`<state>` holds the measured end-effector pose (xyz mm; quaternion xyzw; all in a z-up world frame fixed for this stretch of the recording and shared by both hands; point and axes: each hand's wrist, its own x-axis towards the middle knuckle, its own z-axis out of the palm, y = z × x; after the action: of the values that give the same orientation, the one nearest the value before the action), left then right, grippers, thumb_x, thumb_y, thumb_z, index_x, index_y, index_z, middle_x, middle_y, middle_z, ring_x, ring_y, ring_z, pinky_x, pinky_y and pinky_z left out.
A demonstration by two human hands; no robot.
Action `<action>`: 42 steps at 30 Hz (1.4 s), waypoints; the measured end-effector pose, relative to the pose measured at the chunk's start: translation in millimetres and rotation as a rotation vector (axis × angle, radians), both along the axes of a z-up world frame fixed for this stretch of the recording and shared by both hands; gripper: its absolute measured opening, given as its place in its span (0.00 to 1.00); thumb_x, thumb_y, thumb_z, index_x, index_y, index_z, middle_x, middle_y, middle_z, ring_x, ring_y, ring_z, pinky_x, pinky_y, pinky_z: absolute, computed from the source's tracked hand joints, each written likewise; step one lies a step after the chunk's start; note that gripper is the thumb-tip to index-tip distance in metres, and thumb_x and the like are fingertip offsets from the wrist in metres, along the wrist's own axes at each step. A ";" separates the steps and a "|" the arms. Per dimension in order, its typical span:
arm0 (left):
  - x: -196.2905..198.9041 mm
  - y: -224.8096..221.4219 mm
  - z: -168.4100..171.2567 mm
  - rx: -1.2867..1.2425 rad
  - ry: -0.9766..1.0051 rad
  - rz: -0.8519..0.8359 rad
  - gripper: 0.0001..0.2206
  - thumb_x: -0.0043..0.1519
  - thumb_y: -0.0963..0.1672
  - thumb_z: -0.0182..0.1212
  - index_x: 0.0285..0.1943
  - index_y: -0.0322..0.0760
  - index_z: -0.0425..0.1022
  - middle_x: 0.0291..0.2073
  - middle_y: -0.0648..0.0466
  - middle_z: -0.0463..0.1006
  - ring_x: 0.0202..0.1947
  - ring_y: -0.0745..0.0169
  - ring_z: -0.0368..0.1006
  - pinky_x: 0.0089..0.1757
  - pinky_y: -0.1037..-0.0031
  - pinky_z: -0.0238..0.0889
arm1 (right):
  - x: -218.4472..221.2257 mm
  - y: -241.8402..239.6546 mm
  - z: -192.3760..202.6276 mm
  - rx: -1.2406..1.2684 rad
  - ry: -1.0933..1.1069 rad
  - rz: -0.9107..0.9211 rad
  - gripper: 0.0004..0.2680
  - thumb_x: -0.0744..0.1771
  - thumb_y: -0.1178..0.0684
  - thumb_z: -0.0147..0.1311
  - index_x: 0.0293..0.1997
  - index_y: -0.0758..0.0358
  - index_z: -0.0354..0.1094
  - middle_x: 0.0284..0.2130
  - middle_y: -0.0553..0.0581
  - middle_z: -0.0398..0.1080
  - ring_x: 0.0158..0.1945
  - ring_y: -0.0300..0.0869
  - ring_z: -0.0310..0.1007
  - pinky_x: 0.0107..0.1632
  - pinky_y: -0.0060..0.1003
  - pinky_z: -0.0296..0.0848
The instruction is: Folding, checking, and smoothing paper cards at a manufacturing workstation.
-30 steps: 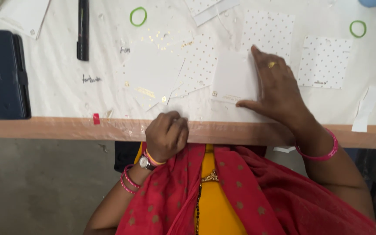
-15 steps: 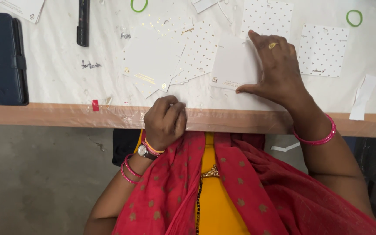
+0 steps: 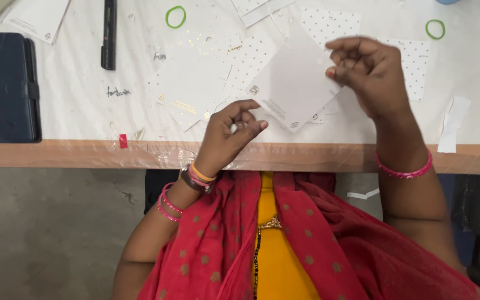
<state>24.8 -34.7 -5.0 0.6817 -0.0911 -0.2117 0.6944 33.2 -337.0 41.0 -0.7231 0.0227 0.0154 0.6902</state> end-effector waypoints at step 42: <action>36.3 55.8 25.0 0.153 -0.233 0.254 0.22 0.55 0.33 0.55 0.60 0.34 0.70 0.54 0.52 0.70 0.51 0.64 0.68 0.51 0.75 0.64 | -16.6 97.0 -44.0 -0.821 -0.359 0.228 0.22 0.62 0.51 0.71 0.59 0.67 0.70 0.65 0.68 0.62 0.72 0.63 0.56 0.70 0.57 0.62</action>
<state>61.1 21.1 20.0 0.7585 -0.0679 -0.0481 0.6463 16.6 -240.1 -3.0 -0.9257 -0.1726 -0.0448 0.3337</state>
